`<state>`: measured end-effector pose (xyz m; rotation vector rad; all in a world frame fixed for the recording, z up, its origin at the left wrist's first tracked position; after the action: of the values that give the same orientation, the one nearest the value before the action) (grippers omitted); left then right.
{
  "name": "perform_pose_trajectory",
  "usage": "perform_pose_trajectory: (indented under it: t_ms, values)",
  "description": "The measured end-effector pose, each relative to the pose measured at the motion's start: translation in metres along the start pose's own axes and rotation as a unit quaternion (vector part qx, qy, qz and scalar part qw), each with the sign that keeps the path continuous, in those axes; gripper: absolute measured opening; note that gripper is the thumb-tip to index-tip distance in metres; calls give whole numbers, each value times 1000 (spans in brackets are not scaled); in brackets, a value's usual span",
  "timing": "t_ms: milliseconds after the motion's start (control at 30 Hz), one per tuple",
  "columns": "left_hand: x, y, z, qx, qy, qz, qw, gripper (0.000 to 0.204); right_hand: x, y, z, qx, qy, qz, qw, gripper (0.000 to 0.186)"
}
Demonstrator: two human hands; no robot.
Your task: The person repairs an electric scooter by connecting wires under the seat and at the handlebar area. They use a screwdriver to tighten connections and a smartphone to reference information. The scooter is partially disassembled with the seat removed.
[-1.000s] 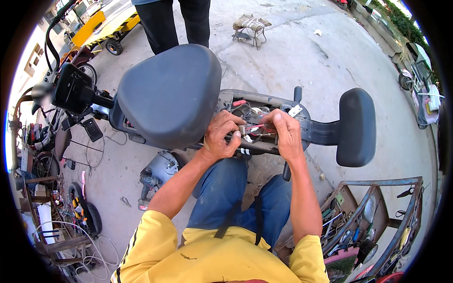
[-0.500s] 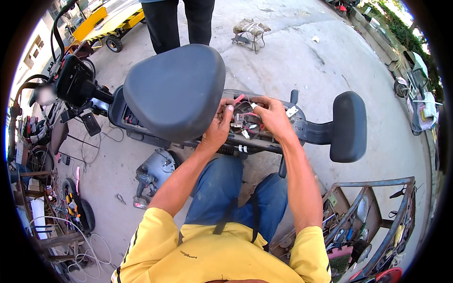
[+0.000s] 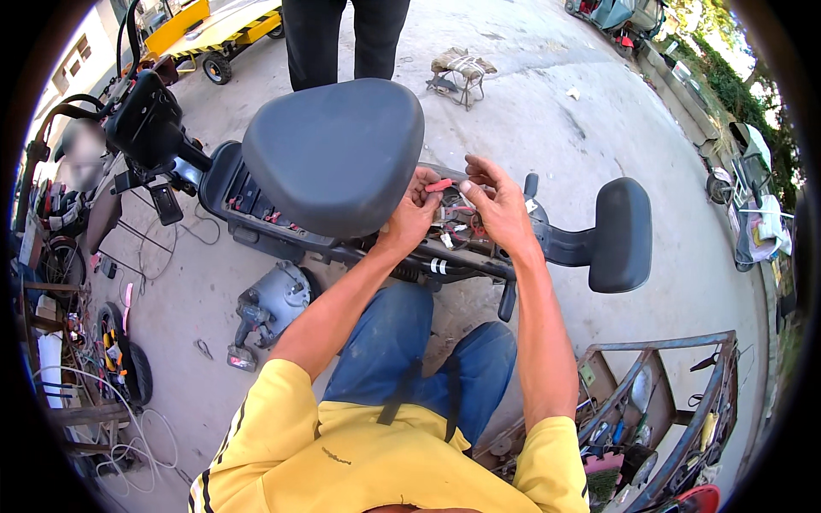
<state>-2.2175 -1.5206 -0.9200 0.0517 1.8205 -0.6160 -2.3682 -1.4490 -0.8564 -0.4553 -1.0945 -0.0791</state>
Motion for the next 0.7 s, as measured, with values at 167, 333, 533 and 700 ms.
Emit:
perform_pose_trajectory:
  t_ms: [167,333,533,700]
  values:
    - [0,-2,3,-3,3,-10,1000,24,6,-11,-18,81,39,-48,995,27]
    - [-3,-6,-12,17,21,57,998,21,-36,-6,-8,19,-84,-111,990,25]
    - [5,-5,-10,56,31,61,996,21,-48,4,-12,-11,-143,-152,978,30]
    - [4,-4,-11,65,29,64,995,19,-54,4,-13,-17,-157,-161,974,32]
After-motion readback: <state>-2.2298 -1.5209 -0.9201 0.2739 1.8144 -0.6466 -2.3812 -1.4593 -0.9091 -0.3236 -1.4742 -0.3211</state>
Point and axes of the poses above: each hand's wrist, its own y-axis away from the middle knuckle, its own z-axis out of the back of the hand, x = y × z, the point moved 8 cm from there along -y, towards the middle knuckle, and after that the axes turned 8 degrees about y, right-handed, at the moved point
